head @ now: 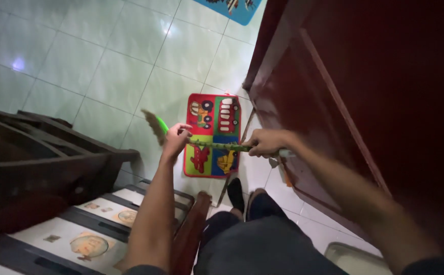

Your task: Sweeping the floor with a broom in various rooms of a home.

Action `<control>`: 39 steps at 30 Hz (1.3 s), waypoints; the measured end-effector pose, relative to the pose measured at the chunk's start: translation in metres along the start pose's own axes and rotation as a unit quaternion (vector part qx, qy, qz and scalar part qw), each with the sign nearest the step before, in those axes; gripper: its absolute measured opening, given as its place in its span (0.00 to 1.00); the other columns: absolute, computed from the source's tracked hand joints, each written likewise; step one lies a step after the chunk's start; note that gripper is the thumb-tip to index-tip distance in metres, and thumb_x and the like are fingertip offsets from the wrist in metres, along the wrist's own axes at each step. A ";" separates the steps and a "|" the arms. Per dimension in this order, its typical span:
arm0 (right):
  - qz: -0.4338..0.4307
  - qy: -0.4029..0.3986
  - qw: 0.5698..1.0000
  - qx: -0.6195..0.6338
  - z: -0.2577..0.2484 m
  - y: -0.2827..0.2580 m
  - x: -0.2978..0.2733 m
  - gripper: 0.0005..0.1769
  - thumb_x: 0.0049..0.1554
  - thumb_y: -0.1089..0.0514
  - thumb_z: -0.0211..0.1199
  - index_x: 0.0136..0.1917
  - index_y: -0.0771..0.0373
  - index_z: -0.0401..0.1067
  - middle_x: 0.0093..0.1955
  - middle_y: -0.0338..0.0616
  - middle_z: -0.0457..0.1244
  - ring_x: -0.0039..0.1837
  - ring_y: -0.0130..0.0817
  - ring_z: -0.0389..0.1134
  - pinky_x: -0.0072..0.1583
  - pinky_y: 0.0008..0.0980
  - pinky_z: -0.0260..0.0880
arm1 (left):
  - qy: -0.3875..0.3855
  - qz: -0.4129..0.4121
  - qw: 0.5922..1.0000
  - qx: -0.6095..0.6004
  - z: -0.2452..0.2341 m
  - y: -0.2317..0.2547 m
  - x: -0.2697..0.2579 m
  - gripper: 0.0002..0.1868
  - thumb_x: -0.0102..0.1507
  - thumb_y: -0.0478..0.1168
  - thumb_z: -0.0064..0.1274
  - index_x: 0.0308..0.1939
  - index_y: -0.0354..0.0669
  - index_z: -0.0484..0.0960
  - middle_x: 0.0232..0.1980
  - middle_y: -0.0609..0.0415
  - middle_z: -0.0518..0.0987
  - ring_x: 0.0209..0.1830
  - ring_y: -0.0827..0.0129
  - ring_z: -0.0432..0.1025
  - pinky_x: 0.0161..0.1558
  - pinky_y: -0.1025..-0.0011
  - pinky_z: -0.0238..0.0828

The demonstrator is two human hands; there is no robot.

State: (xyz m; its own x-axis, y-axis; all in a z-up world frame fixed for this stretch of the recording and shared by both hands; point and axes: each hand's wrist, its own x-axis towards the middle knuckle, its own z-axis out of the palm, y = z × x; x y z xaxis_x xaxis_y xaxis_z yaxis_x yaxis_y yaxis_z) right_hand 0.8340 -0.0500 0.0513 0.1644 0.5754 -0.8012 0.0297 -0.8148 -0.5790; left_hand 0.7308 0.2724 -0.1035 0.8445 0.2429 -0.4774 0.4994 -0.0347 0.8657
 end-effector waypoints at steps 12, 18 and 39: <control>0.065 -0.011 0.943 -0.327 -0.057 0.060 0.098 0.16 0.54 0.58 0.58 0.53 0.63 0.80 0.42 0.54 0.72 0.42 0.44 0.75 0.44 0.42 0.75 | 0.127 -0.020 0.992 -0.006 -0.035 0.017 -0.015 0.12 0.57 0.35 0.52 0.43 0.41 0.85 0.36 0.56 0.84 0.31 0.77 0.78 0.35 0.76 0.77; 0.085 -0.005 0.864 -0.497 -0.118 0.032 0.120 0.18 0.45 0.58 0.71 0.49 0.64 0.81 0.45 0.54 0.72 0.46 0.47 0.76 0.49 0.41 0.77 | 0.170 -0.051 0.984 0.015 -0.049 0.007 -0.031 0.13 0.58 0.36 0.51 0.45 0.42 0.86 0.34 0.54 0.84 0.27 0.74 0.75 0.34 0.75 0.72; -0.114 0.085 0.949 -0.283 -0.064 -0.130 0.137 0.21 0.53 0.56 0.58 0.59 0.57 0.79 0.43 0.59 0.70 0.45 0.48 0.74 0.52 0.43 0.74 | 0.290 -0.072 0.949 -0.097 -0.060 -0.039 -0.082 0.14 0.59 0.33 0.50 0.47 0.38 0.83 0.34 0.52 0.84 0.28 0.74 0.75 0.34 0.76 0.72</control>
State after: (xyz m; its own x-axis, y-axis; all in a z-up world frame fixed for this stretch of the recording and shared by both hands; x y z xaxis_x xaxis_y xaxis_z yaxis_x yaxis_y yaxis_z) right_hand 0.9158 0.1304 0.0264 0.2455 0.7604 -0.6013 0.6001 -0.6063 -0.5217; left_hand 0.6306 0.3121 -0.0895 0.4928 0.7265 -0.4790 0.5097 0.2052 0.8355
